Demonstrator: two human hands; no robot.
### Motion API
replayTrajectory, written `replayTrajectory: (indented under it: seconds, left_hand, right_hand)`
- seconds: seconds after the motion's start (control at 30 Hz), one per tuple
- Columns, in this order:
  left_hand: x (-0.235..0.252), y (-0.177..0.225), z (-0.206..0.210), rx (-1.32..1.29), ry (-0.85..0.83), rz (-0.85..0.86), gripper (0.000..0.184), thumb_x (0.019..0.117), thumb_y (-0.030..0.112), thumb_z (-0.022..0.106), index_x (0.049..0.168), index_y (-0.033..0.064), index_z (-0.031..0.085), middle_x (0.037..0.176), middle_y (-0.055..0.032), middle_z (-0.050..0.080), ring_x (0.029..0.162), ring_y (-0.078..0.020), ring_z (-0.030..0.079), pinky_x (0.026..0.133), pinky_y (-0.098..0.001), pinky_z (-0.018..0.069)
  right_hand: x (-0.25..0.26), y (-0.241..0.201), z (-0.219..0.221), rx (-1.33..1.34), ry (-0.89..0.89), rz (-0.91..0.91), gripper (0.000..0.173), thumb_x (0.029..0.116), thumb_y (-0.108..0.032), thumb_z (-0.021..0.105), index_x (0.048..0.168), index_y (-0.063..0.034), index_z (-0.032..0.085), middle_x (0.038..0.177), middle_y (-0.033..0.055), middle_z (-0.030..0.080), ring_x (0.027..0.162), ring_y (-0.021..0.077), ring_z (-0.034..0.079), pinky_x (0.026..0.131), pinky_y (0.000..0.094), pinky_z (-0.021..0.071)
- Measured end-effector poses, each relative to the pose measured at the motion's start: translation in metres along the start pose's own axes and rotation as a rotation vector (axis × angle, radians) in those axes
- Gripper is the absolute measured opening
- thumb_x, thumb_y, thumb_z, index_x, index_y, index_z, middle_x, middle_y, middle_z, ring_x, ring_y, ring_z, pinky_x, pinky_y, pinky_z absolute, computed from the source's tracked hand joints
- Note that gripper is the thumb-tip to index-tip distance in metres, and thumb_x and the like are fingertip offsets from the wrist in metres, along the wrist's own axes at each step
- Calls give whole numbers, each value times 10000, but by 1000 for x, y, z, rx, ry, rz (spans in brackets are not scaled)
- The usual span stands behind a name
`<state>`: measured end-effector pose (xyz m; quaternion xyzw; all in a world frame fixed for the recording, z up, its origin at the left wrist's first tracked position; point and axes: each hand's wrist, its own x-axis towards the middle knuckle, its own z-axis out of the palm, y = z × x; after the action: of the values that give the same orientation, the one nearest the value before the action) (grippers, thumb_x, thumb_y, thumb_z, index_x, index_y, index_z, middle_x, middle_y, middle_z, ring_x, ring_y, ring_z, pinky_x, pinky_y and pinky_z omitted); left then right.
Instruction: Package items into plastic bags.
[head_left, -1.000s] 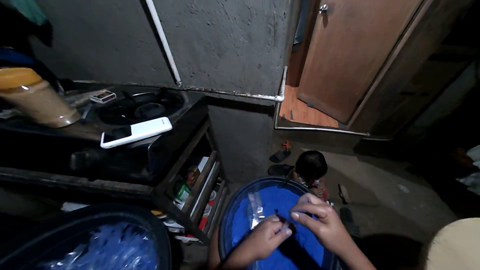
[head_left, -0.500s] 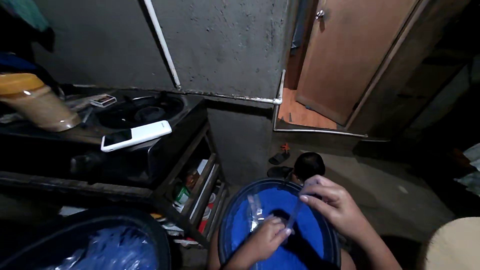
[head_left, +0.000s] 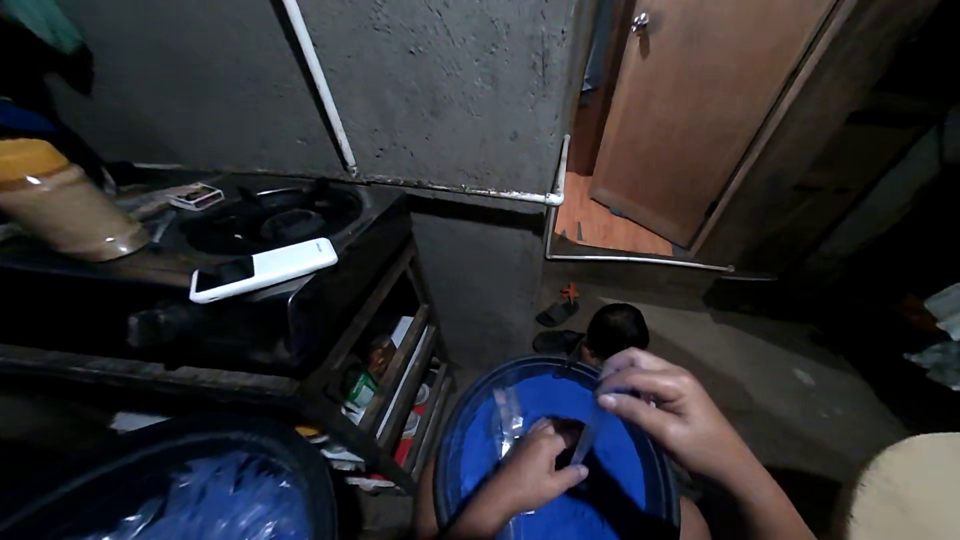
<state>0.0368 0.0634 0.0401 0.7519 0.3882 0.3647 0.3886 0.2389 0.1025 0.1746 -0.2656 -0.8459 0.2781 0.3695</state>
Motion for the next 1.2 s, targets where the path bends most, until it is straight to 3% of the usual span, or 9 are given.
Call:
replayTrajectory:
  seconds: [0.07,0.13,0.23,0.37,0.63,0.77,0.97,1.07,1.2]
  left_hand:
    - [0,9,1,-107,103,24,448,925,251,703,1278,-22,666,1353,-190,617,1304,-226,558,1120,-388,442]
    - [3,17,4,-164,252,166,348,981,246,633,1155,-43,716,1258,-171,669,1237,-160,597,1097,-339,459]
    - [7,17,7,-85,319,251,312,1030,179,528,972,-38,746,1093,-150,732,1176,-198,644,1149,-429,401]
    - [-2,-14,19,79,244,200,382,1068,232,492,935,-26,740,949,-143,723,1029,-237,679,1141,-479,387]
    - [-24,-49,23,157,-11,42,386,1065,259,470,1042,23,774,1061,-144,732,1103,-275,659,1095,-458,424]
    - [-19,-32,17,-63,-39,-35,380,1025,277,565,1272,12,679,1267,-165,672,1224,-255,608,1073,-437,463]
    - [2,-7,12,-302,93,16,378,1097,195,402,1074,1,726,1033,-50,729,917,-50,653,864,-263,537]
    - [3,1,7,-446,70,-51,369,1103,175,360,1035,-22,664,930,-25,721,877,-73,686,863,-294,574]
    - [-3,-2,4,-379,15,-162,335,1083,153,390,1088,-55,653,842,-27,673,760,-71,649,774,-282,568]
  right_hand:
    - [-1,3,7,-106,-143,30,220,1001,-257,629,994,-101,784,1076,44,701,1041,82,638,916,250,532]
    - [-2,7,15,-104,-190,30,226,1006,-266,626,996,-107,785,1084,43,700,1058,84,635,935,254,526]
    - [1,6,12,-71,-72,0,227,1004,-249,619,985,-89,779,1075,39,696,1038,51,636,905,207,535]
    - [5,1,-5,-74,79,-29,227,1007,-240,620,987,-72,771,1084,29,687,994,12,627,850,154,529]
    - [1,5,-13,-60,139,-1,223,1002,-239,620,986,-80,775,1090,20,687,994,14,634,843,156,541]
    - [3,5,-12,22,55,15,222,1007,-235,620,987,-74,772,1097,21,678,967,10,628,802,146,539]
    - [7,22,-11,262,226,152,244,986,-191,640,1142,-16,709,1117,13,699,964,62,667,838,229,578]
    - [-6,41,6,319,14,405,468,929,-308,699,1308,-38,647,1196,33,680,987,82,655,862,268,564]
    - [-32,62,57,439,-216,472,272,950,-227,684,1146,-49,749,1227,43,685,1145,101,628,994,303,527]
